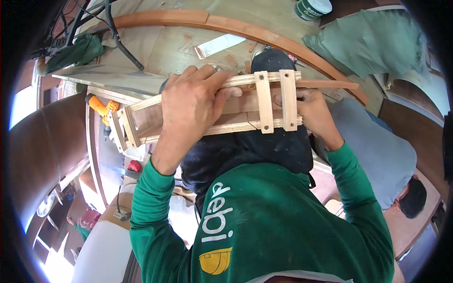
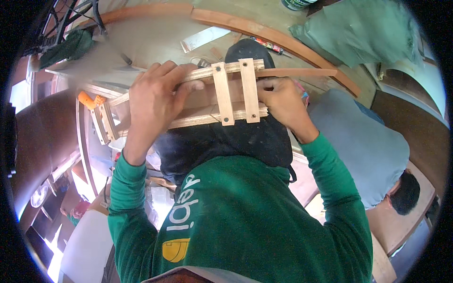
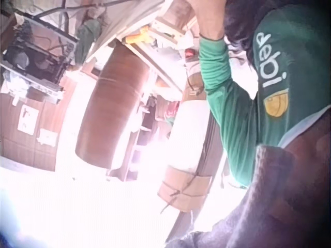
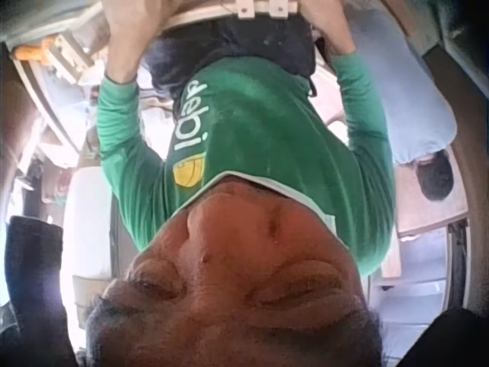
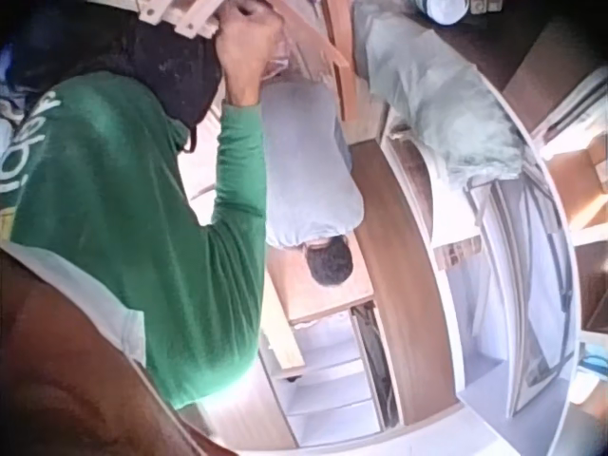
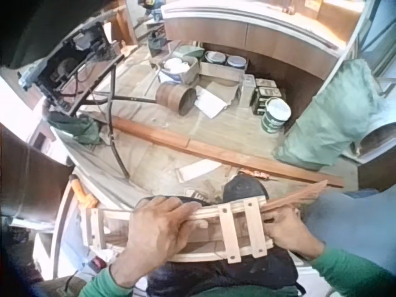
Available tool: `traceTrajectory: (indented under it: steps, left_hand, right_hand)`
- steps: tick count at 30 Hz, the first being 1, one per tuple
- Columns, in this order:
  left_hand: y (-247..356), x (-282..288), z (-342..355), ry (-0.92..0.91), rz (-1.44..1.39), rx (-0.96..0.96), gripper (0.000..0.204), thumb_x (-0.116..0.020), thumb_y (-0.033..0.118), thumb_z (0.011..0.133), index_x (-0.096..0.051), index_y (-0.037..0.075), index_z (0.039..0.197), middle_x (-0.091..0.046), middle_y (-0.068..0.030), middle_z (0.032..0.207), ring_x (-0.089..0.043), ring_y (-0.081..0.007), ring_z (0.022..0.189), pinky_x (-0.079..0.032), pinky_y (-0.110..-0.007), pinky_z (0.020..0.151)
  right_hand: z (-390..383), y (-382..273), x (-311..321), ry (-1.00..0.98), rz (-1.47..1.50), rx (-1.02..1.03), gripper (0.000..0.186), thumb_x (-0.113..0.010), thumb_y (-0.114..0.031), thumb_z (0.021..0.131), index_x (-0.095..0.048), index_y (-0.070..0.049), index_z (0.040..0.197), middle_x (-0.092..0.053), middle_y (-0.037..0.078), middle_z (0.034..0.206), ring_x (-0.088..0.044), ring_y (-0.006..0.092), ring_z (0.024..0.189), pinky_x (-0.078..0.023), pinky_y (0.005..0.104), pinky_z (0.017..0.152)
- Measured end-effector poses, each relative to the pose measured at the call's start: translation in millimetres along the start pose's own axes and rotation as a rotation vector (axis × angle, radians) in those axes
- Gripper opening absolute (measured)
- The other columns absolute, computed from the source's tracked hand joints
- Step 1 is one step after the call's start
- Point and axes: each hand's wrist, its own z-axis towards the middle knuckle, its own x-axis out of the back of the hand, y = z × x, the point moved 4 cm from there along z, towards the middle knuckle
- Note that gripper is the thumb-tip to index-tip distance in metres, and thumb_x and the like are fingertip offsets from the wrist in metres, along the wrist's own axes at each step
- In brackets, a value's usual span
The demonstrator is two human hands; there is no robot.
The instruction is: The person measures a curved piece of wood with a tape measure, marks it with a pencil using a square tool, and then cuts it using a hand saw while supporting it on their lap.
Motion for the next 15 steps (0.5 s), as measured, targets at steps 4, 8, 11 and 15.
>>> traceTrajectory:
  steps: [4, 8, 11, 15]
  left_hand:
    - [0, 1, -3, 0.000, 0.000, 0.011, 0.035, -0.078, 0.040, 0.091, -0.079, 0.015, 0.115, -0.067, -0.0054, 0.087, -0.066, -0.0287, 0.085, -0.052, -0.044, 0.074]
    - [-1, -1, -5, 0.044, 0.036, -0.008, 0.037, -0.078, 0.043, 0.091, -0.079, 0.015, 0.115, -0.068, -0.0053, 0.087, -0.067, -0.0289, 0.086, -0.053, -0.044, 0.074]
    - [-2, -1, -6, 0.050, 0.049, -0.006, 0.038, -0.078, 0.044, 0.091, -0.079, 0.014, 0.115, -0.069, -0.0054, 0.089, -0.068, -0.0294, 0.087, -0.054, -0.044, 0.075]
    - [-2, 0, -7, 0.052, 0.043, -0.010, 0.038, -0.078, 0.043, 0.091, -0.079, 0.013, 0.114, -0.069, -0.0060, 0.089, -0.068, -0.0310, 0.088, -0.053, -0.046, 0.076]
  right_hand:
    - [2, 1, -3, 0.000, 0.040, -0.035, 0.028, -0.074, -0.019, 0.092, -0.081, 0.006, 0.102, -0.080, 0.014, 0.089, -0.072, 0.0162, 0.076, -0.056, 0.0330, 0.075]
    - [15, 7, -5, -0.053, -0.057, 0.004, 0.038, -0.085, -0.023, 0.094, -0.078, 0.009, 0.113, -0.079, 0.008, 0.091, -0.069, 0.0087, 0.074, -0.056, 0.0271, 0.065]
    - [19, 6, -7, -0.075, -0.027, 0.022, 0.040, -0.084, -0.022, 0.095, -0.076, 0.011, 0.116, -0.079, 0.010, 0.095, -0.070, 0.0090, 0.075, -0.056, 0.0268, 0.065]
    - [25, 28, -17, -0.028, 0.232, -0.029, 0.039, -0.085, -0.017, 0.094, -0.073, 0.010, 0.119, -0.079, 0.013, 0.101, -0.074, 0.0139, 0.079, -0.059, 0.0282, 0.067]
